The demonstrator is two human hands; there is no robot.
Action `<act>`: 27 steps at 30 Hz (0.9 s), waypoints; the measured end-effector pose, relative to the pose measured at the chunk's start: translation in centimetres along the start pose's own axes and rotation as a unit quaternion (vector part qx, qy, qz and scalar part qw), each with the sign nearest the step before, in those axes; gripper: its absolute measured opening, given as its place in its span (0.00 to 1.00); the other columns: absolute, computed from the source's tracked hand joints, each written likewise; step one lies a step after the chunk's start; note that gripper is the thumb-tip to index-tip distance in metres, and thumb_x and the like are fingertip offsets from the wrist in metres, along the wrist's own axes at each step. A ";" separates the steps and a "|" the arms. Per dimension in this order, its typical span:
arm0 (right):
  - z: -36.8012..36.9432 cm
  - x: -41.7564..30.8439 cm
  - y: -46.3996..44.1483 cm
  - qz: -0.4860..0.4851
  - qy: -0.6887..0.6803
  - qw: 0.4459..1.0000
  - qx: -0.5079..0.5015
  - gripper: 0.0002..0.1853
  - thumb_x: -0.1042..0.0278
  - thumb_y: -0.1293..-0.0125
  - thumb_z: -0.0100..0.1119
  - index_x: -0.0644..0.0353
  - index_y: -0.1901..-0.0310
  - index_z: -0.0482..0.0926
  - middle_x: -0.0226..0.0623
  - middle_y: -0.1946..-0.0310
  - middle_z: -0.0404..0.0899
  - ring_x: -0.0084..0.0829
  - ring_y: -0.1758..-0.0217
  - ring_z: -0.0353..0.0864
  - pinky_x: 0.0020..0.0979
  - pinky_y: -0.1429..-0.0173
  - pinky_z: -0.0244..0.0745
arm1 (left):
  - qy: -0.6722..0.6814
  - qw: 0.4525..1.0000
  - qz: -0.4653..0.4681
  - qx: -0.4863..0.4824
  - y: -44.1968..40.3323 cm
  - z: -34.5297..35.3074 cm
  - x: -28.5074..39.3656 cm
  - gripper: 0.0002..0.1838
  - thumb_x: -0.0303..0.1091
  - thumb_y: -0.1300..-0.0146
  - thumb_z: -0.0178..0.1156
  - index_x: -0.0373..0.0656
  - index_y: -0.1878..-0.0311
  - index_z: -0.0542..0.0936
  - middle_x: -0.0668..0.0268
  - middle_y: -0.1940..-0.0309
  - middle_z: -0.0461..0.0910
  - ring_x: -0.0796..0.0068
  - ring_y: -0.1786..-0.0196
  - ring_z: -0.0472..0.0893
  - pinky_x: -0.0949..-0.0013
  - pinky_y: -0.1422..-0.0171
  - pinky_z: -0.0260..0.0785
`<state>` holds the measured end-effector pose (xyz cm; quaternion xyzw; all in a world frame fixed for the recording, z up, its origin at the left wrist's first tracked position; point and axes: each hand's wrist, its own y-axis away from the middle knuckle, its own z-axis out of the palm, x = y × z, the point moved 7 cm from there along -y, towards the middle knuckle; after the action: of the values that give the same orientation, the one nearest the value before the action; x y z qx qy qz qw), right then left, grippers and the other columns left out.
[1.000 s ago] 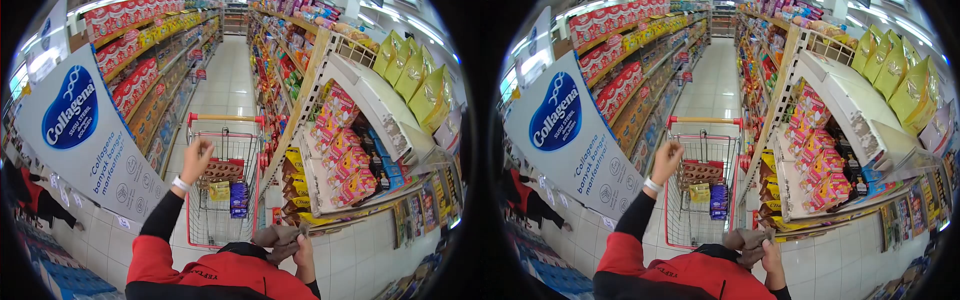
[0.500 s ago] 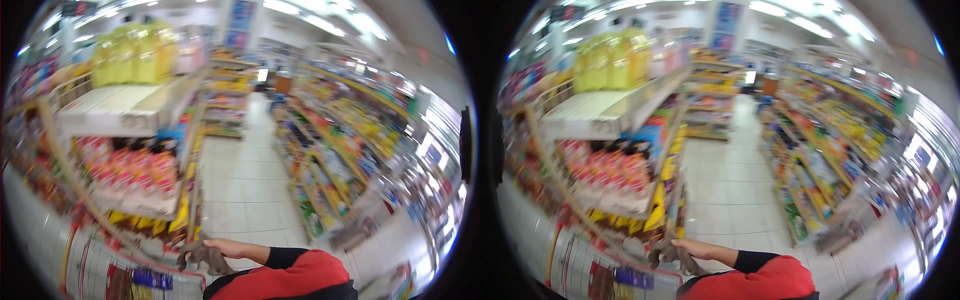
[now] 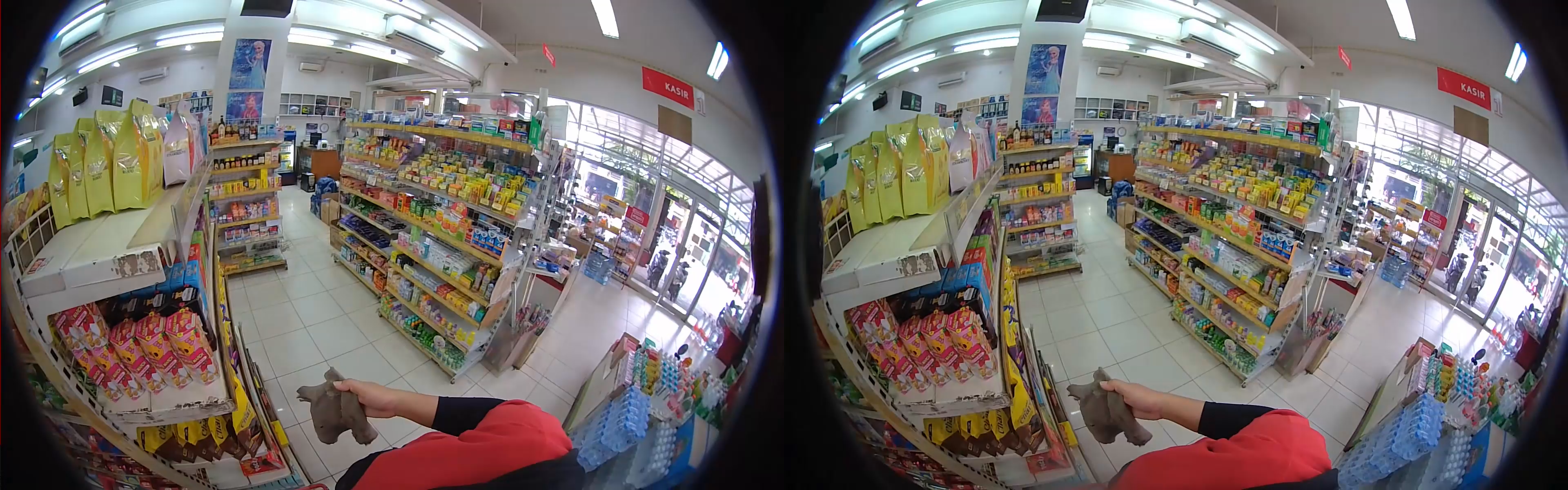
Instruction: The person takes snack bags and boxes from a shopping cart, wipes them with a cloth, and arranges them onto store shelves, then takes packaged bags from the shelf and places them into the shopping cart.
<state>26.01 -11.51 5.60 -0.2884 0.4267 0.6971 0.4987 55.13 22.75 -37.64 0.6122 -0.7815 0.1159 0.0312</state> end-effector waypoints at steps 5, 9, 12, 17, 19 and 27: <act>1.4 1.5 -1.5 0.039 -0.031 0.999 -0.014 0.27 0.53 0.22 0.37 0.65 0.31 0.61 0.43 0.33 0.68 0.36 0.31 0.69 0.39 0.26 0.60 | 0.044 0.999 -0.032 0.004 2.2 0.0 -1.2 0.14 0.42 0.45 0.70 0.41 0.64 0.83 0.53 0.68 0.84 0.53 0.64 0.84 0.53 0.63 0.75; 4.1 3.7 -2.9 0.083 -0.023 0.994 -0.074 0.27 0.53 0.22 0.36 0.66 0.32 0.63 0.43 0.34 0.70 0.34 0.31 0.70 0.37 0.25 0.60 | 0.068 0.994 -0.081 0.006 6.7 -1.1 -3.5 0.13 0.41 0.45 0.70 0.42 0.65 0.84 0.53 0.68 0.84 0.52 0.65 0.84 0.53 0.64 0.75; 6.6 6.6 -4.7 0.118 -0.014 0.978 -0.173 0.27 0.53 0.22 0.38 0.65 0.31 0.62 0.41 0.33 0.69 0.33 0.31 0.70 0.36 0.26 0.60 | 0.080 0.980 -0.184 0.018 15.0 -2.3 -8.8 0.12 0.41 0.45 0.70 0.42 0.67 0.84 0.53 0.68 0.84 0.52 0.65 0.84 0.52 0.65 0.74; 13.5 10.1 -6.3 0.201 0.065 0.955 -0.210 0.28 0.54 0.23 0.40 0.63 0.29 0.60 0.39 0.31 0.67 0.34 0.30 0.69 0.39 0.26 0.61 | 0.071 0.879 -0.468 0.051 43.7 -8.0 -13.6 0.11 0.41 0.45 0.70 0.42 0.69 0.84 0.52 0.69 0.84 0.51 0.66 0.84 0.52 0.66 0.74; 15.6 11.6 -7.5 0.202 0.040 0.934 -0.291 0.31 0.49 0.24 0.41 0.62 0.29 0.60 0.41 0.31 0.67 0.37 0.29 0.67 0.44 0.26 0.61 | 0.179 0.839 -0.478 0.190 43.2 -18.2 -8.4 0.14 0.34 0.48 0.69 0.33 0.65 0.82 0.44 0.65 0.83 0.43 0.59 0.83 0.52 0.55 0.75; 24.6 14.9 -11.9 0.279 -0.284 0.821 -0.410 0.38 0.35 0.28 0.38 0.55 0.27 0.59 0.43 0.27 0.60 0.47 0.25 0.58 0.59 0.24 0.50 | 0.436 0.648 -0.465 0.418 46.2 -33.9 -0.9 0.06 0.29 0.33 0.59 0.37 0.59 0.80 0.67 0.66 0.81 0.79 0.63 0.80 0.72 0.57 0.73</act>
<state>32.76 18.53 1.18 -0.1241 0.0040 0.9682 0.2174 7.63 41.40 -11.54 0.7222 -0.1599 0.6538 0.1591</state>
